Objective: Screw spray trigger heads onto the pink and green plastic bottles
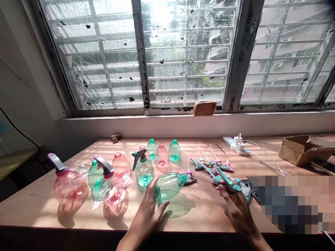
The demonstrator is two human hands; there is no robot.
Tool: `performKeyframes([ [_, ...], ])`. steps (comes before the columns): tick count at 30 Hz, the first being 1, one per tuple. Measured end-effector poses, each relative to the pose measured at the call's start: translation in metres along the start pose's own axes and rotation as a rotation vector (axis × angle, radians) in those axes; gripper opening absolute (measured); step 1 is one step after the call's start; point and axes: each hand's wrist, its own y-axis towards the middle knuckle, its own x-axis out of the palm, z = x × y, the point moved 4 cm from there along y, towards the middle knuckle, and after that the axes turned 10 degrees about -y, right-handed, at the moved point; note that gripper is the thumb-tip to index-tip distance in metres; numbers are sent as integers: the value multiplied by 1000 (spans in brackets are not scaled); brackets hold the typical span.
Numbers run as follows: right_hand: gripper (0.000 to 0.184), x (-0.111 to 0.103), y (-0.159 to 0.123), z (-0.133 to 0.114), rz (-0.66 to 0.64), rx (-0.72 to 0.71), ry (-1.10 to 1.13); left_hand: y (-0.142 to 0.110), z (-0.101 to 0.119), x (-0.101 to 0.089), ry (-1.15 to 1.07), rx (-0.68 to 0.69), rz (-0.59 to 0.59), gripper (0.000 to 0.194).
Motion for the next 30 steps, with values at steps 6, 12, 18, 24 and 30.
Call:
performKeyframes([
  [6,34,-2,1,-1,-3,287,455,0,1,-1,-12,-24,-17,74],
  [12,42,0,-1,-2,-48,361,471,-2,2,-1,-25,-29,-36,74],
  [18,40,-5,-4,-5,2,343,434,-1,3,-1,-45,-21,-28,74],
  [24,41,3,-4,-2,-136,319,427,-3,6,-1,-42,3,-67,77],
  [30,49,18,-13,-1,-463,297,151,-5,11,3,-61,51,-205,83],
])
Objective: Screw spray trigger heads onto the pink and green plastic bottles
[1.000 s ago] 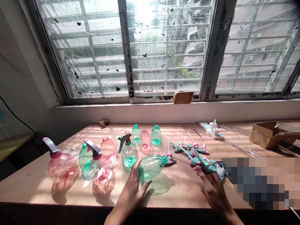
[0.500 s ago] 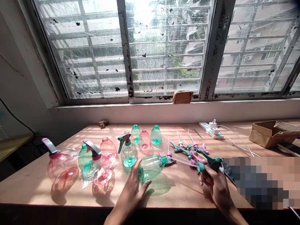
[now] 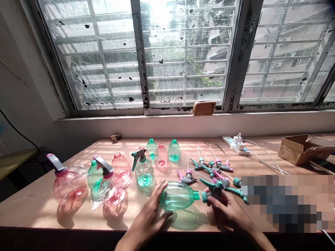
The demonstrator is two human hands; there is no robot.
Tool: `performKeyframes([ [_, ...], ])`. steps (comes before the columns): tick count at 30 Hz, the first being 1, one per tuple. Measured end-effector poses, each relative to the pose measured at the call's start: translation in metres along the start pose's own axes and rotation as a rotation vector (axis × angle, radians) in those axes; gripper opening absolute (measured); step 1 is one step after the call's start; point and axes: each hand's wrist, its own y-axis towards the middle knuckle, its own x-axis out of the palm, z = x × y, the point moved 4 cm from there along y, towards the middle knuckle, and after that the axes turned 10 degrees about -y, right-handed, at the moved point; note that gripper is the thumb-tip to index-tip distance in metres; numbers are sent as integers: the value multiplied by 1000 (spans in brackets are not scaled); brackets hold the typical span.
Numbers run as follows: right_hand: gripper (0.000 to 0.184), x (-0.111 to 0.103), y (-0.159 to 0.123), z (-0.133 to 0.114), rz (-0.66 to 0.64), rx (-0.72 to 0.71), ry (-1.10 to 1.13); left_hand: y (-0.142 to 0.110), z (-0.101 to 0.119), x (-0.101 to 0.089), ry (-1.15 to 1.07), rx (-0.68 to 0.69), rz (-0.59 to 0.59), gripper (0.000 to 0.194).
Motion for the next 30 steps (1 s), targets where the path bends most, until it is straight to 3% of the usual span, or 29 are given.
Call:
performKeyframes([
  [3,51,2,-2,2,-78,60,-63,-1,-2,-1,6,-3,-9,85],
  [7,52,2,-2,-7,-197,-16,-111,-3,-7,1,4,-49,-52,96],
  [12,50,1,0,-10,-196,-112,-181,-4,-8,0,-47,-147,-12,69],
  [15,44,3,1,-11,-214,-186,-245,-2,-5,-2,-59,-129,21,66],
  [18,37,2,2,-16,-209,-209,-168,1,-5,-3,-69,-87,27,66],
  [22,37,1,1,-28,-172,-283,-207,0,-7,-2,-160,-63,18,78],
  [26,41,3,-1,-23,-139,-152,-157,0,-11,1,-282,-45,29,96],
  [30,42,8,-2,-20,-223,-115,-119,1,-13,2,-90,-38,66,100],
])
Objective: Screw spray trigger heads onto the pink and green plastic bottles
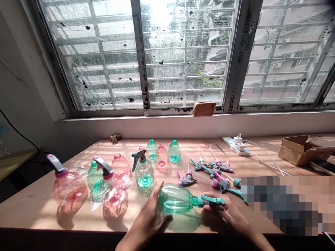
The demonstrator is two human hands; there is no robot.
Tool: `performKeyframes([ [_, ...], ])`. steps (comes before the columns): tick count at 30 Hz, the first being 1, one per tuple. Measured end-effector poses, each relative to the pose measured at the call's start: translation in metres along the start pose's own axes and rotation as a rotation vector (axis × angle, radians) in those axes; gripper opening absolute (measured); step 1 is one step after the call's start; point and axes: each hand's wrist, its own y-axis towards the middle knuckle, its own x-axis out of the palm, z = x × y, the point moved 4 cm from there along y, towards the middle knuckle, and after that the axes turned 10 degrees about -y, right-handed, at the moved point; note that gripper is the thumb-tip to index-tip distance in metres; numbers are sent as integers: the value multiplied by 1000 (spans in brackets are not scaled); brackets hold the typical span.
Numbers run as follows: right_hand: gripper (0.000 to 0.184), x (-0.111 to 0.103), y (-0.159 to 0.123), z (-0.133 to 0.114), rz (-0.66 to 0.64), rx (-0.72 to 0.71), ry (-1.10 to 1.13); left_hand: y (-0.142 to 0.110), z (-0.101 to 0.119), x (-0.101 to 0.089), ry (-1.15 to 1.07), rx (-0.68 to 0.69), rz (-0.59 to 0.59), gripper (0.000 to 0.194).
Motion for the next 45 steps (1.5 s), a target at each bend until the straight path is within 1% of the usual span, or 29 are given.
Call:
performKeyframes([
  [2,36,1,2,-2,-56,-27,-39,0,0,0,74,-21,-9,103],
  [4,32,1,2,-4,-68,-28,-50,-1,2,-1,71,-36,-28,102],
  [5,31,1,2,-4,-45,-19,-36,-1,4,-1,49,-39,-32,96],
  [8,32,-1,-1,-1,66,21,20,-3,9,-4,-27,-61,-12,69],
  [10,37,-1,-2,3,93,39,51,-4,11,-5,-76,-86,-2,63],
  [13,44,-3,-1,13,65,76,79,-4,13,-3,-214,-98,-66,67],
  [15,45,-5,0,18,65,99,74,-3,13,-1,-295,-74,-103,76],
  [16,45,-6,1,20,69,104,70,-2,13,-1,-294,-56,-102,81],
  [18,48,-6,2,22,70,95,77,-1,10,-2,-220,-15,-69,87],
  [21,56,-4,1,23,53,100,96,1,5,-2,-86,27,-32,86],
  [25,58,-4,-1,23,63,106,102,-1,-1,0,14,-8,-38,91],
  [28,51,-4,-2,24,54,104,104,-3,1,0,-8,-28,-73,95],
  [30,46,-5,-2,24,54,100,110,-5,5,-1,-70,-46,-95,86],
  [33,43,-7,-2,22,88,106,115,-6,6,-3,-210,-117,-71,64],
  [36,39,-8,-1,17,90,100,85,-5,4,-3,-325,-154,-42,57],
  [38,37,-9,0,12,86,88,71,-4,3,-2,-373,-129,-59,60],
  [40,38,-10,0,10,116,83,78,-3,1,-3,-389,-88,-62,73],
  [42,38,-10,0,9,137,84,92,-2,-1,-4,-364,-42,-40,89],
  [43,39,-9,0,10,133,88,93,-2,-2,-5,-339,-20,-30,93],
  [45,39,-8,0,12,128,98,78,-1,-4,-4,-276,23,-35,93],
])
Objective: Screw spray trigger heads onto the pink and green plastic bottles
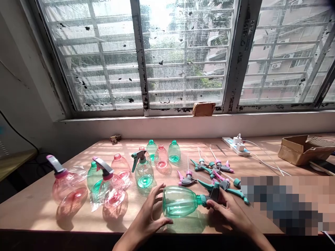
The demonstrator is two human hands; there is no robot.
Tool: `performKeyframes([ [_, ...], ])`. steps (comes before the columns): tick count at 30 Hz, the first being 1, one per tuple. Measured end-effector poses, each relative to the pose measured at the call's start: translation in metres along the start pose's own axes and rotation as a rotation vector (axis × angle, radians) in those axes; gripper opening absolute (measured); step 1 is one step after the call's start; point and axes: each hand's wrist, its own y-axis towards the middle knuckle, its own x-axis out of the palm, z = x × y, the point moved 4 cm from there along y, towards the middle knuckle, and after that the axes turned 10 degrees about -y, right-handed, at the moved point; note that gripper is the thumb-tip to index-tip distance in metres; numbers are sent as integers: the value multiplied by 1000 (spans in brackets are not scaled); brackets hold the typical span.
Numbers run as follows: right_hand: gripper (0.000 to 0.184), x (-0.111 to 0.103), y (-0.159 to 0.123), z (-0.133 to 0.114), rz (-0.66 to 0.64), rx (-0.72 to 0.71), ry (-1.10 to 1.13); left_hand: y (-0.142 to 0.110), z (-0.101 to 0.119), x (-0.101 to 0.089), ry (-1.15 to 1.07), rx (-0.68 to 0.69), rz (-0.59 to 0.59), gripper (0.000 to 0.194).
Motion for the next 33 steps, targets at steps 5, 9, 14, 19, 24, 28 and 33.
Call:
performKeyframes([
  [5,41,-1,0,5,7,-20,-27,1,-1,5,132,-15,-43,91],
  [9,45,0,-1,2,-73,-30,-45,-3,4,1,98,-85,-42,93],
  [14,47,-1,-1,0,-132,-46,-94,-6,7,-4,-90,-180,-25,61],
  [19,55,-1,1,6,-75,-19,-82,-4,4,0,-182,-99,-55,82],
  [24,56,3,0,0,-118,-32,-85,1,1,0,48,9,-34,95],
  [28,52,2,-1,1,-95,-29,-97,3,-2,0,145,-108,-25,107],
  [33,52,0,-2,3,-69,12,-85,-3,8,-5,1,-158,-47,89],
])
